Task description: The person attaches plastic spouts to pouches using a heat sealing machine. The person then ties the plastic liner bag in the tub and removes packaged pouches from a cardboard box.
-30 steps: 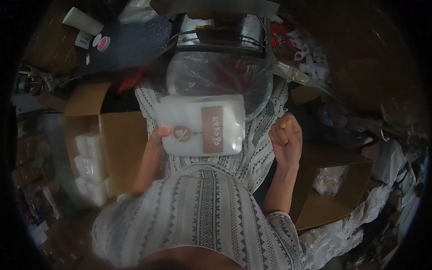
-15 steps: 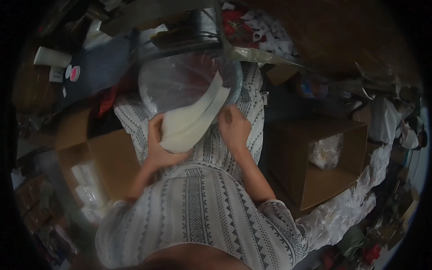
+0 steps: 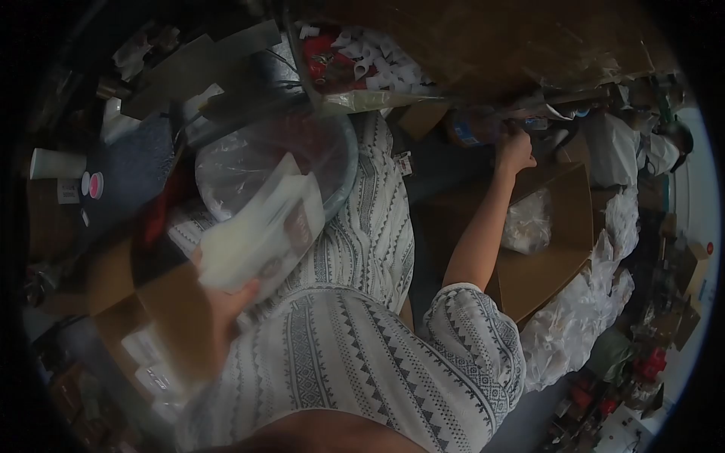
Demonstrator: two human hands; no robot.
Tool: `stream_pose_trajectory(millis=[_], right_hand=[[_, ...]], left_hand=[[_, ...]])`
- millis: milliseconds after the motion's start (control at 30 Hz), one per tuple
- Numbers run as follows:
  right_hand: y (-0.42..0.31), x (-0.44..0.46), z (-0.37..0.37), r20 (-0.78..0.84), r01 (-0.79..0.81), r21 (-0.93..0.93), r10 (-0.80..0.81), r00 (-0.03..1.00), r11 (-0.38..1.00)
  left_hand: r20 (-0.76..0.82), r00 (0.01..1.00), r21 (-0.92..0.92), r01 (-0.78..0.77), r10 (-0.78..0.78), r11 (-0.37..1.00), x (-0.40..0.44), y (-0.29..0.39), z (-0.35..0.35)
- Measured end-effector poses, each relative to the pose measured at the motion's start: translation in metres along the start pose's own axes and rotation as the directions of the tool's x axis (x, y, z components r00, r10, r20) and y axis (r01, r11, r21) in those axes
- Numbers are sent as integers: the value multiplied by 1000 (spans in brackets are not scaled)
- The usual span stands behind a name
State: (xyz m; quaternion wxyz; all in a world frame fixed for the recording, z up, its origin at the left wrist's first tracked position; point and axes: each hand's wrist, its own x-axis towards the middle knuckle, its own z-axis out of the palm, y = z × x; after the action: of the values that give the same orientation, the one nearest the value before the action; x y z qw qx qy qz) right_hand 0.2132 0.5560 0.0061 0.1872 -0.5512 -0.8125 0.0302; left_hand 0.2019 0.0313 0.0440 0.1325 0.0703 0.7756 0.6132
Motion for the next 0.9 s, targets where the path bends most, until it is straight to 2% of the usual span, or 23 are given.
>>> stream_pose_trajectory(millis=[100, 167, 233, 267, 333, 367, 467, 533, 600, 667, 800, 867, 900], right_hand=[[13, 9, 13, -9, 44, 23, -44, 999, 999], [18, 16, 23, -101, -36, -69, 29, 995, 997], [18, 8, 24, -194, -12, 65, 25, 981, 998], [27, 7, 37, -254, 63, 297, 15, 967, 953], [12, -18, 31, -265, 37, 375, 69, 962, 926], [5, -32, 32, -347, 130, 484, 53, 936, 865], [19, -53, 53, -250, 49, 524, 98, 963, 851], [23, -65, 62, -202, -2, 610, 158, 967, 792], [17, -76, 60, -175, -18, 672, 183, 967, 740], [4, -86, 45, -36, -129, 718, 221, 975, 684], [2, -87, 39, -41, -97, 717, 181, 983, 691], [6, -87, 38, 12, -117, 679, 148, 989, 725], [-1, -95, 36, -18, -68, 744, 122, 992, 665]], left_hand=[[-18, 1000, -11, -15, 15, 1000, -1, -8, -7], [-39, 999, -34, -3, 2, 999, -3, -8, -11], [-28, 969, -244, 233, -247, 941, -7, -6, -22], [-113, 963, -241, 214, -247, 947, -9, -11, -31], [-181, 983, -276, -42, -9, 960, -5, -25, -50], [-256, 967, -251, -60, -7, 966, -2, -18, -63], [-354, 932, -298, -197, 83, 934, 14, 0, -98], [-451, 876, -351, -349, 170, 869, 37, 2, -130], [-481, 857, -343, -381, 188, 859, 67, 0, -168], [-449, 844, -320, -458, 292, 830, 107, 14, -191], [-363, 868, -443, -481, 340, 756, 188, 13, -225], [-409, 853, -222, -437, 324, 872, 230, -2, -239], [-339, 886, -113, -372, 316, 921, 263, -35, -257]])
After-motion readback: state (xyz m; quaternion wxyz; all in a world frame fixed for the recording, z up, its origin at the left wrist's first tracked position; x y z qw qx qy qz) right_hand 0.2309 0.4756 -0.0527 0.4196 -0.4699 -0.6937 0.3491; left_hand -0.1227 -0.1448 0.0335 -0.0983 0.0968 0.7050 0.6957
